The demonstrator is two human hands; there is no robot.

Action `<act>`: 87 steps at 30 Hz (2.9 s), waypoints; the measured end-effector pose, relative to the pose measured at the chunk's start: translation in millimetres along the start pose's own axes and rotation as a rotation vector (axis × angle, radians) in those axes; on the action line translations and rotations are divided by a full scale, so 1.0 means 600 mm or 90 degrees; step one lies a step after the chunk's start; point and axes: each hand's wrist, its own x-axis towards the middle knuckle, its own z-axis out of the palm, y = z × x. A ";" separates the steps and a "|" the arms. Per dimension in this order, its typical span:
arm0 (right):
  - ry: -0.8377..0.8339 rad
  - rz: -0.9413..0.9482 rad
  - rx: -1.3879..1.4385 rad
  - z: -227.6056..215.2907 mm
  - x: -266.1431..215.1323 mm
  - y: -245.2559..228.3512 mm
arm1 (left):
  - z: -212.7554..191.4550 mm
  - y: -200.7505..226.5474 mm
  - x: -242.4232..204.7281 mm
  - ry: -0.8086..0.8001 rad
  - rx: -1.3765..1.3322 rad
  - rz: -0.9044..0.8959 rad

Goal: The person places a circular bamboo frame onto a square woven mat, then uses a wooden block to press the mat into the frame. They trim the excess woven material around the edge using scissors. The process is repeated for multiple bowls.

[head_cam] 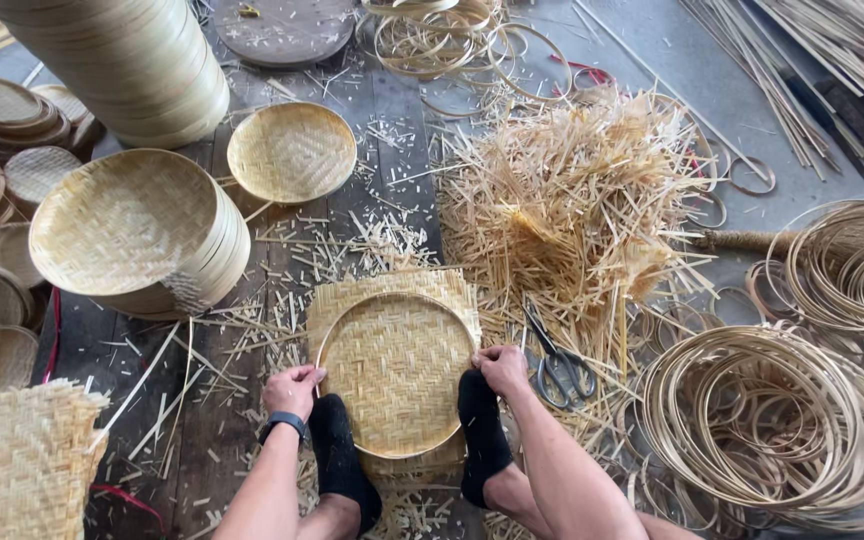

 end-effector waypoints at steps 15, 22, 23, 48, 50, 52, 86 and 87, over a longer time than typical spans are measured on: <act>-0.150 -0.739 -0.348 0.089 -0.284 -0.172 | 0.031 0.317 0.037 -0.162 0.264 0.605; 0.160 -0.848 -0.406 0.195 -0.231 -0.072 | 0.101 0.303 0.085 -0.252 0.214 0.363; 0.128 -0.841 -0.378 0.203 -0.233 -0.059 | 0.098 0.306 0.086 -0.256 0.200 0.357; 0.019 -0.558 -0.169 0.043 0.074 -0.263 | 0.090 0.332 0.081 -0.205 0.335 0.563; -0.086 -0.426 -0.151 0.037 0.069 -0.268 | 0.094 0.328 0.085 -0.268 0.307 0.473; -0.126 -0.320 -0.100 0.030 0.073 -0.287 | 0.113 0.337 0.102 -0.324 0.307 0.353; -0.167 -0.376 -0.267 0.170 0.075 -0.384 | 0.078 0.208 0.082 0.148 0.026 0.470; -0.198 -0.352 -0.301 0.161 0.071 -0.391 | 0.063 0.190 0.062 0.118 0.126 0.355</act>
